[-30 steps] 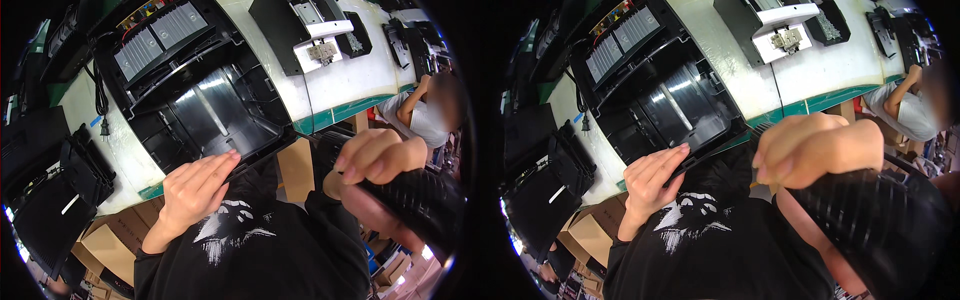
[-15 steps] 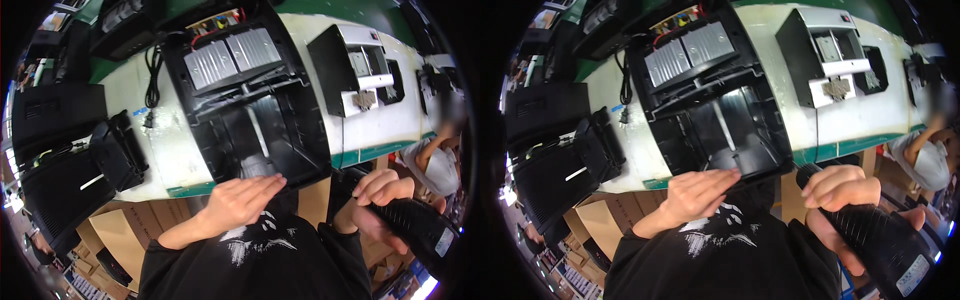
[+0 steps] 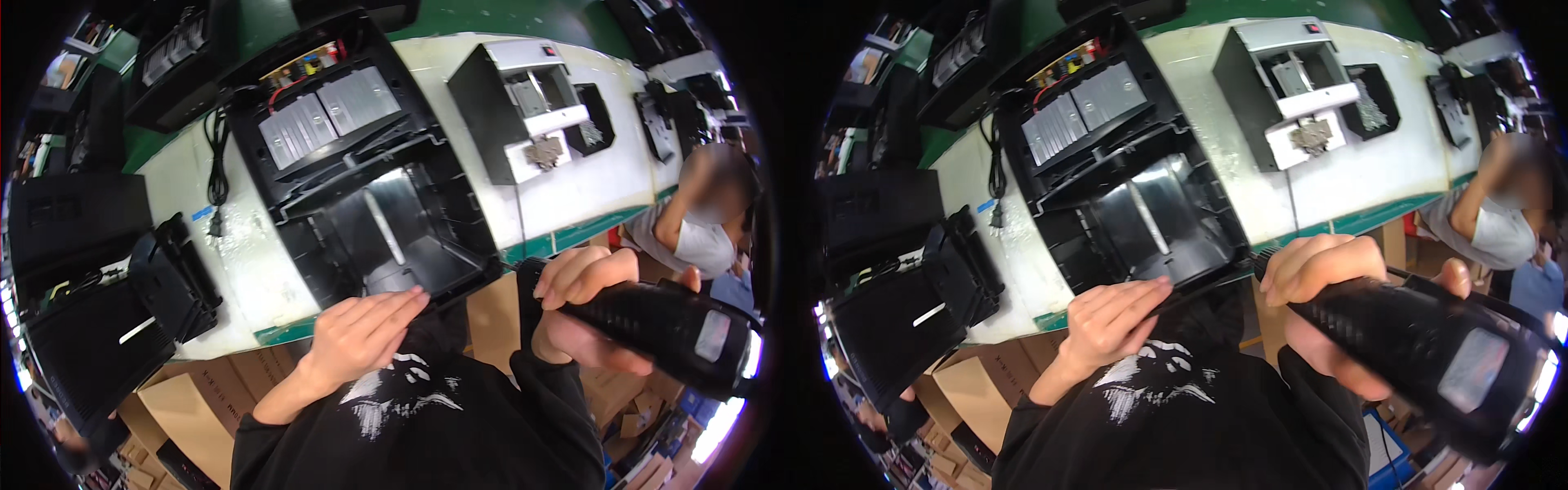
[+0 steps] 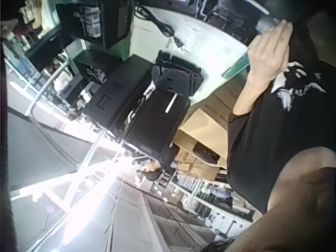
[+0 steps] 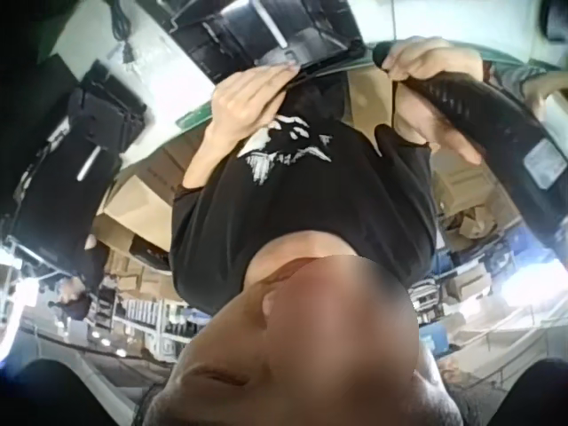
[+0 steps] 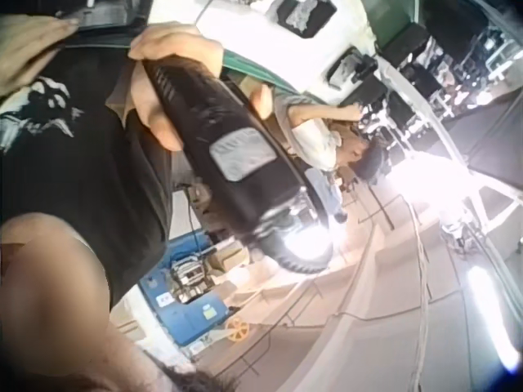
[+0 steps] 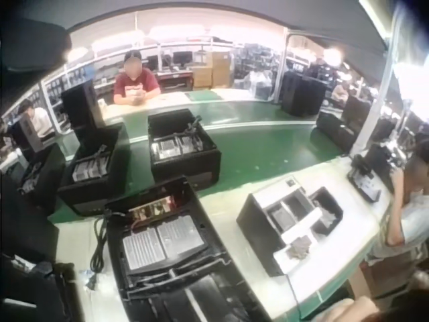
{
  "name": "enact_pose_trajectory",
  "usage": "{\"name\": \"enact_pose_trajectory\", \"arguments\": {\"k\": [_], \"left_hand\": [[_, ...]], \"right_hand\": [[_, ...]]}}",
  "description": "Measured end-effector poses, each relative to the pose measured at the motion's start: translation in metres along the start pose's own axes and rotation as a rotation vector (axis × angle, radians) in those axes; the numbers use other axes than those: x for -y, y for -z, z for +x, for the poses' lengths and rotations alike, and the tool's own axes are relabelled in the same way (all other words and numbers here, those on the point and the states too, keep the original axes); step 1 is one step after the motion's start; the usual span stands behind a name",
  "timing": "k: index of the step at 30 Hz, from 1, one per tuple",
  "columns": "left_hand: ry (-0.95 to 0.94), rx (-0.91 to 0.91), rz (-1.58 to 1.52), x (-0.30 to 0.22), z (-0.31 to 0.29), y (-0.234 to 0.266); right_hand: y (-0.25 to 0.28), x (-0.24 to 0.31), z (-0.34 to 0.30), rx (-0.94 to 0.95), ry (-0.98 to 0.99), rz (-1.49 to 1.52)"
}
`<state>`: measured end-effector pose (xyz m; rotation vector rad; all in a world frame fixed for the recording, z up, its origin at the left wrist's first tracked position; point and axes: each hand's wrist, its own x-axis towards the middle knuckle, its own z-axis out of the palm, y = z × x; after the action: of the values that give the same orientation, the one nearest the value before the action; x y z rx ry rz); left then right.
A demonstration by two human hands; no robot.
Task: The recorder assembles black plastic electronic enclosures on a production line, including inserting internal components and securing covers with an electric screwdriver.
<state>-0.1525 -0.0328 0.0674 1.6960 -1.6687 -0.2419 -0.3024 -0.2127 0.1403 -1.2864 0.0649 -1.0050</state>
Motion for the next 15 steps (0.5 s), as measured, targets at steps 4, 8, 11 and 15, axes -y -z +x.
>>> {"name": "enact_pose_trajectory", "arguments": {"k": [4, 8, 11, 15], "left_hand": [[-0.116, -0.085, 0.057, 0.004, -0.014, 0.005], [0.106, -0.132, 0.171, 0.018, -0.041, -0.003], [-0.012, -0.186, 0.141, 0.020, -0.036, -0.016], [-0.002, -0.191, 0.138, 0.016, -0.027, -0.027]], "right_hand": [[0.013, 0.062, 0.000, -0.204, 0.292, 0.044], [0.044, 0.086, 0.005, -0.359, 0.795, -0.084], [0.103, 0.086, 0.002, -0.440, 0.753, -0.465], [0.123, 0.040, 0.029, -0.449, 0.648, -0.506]]}}
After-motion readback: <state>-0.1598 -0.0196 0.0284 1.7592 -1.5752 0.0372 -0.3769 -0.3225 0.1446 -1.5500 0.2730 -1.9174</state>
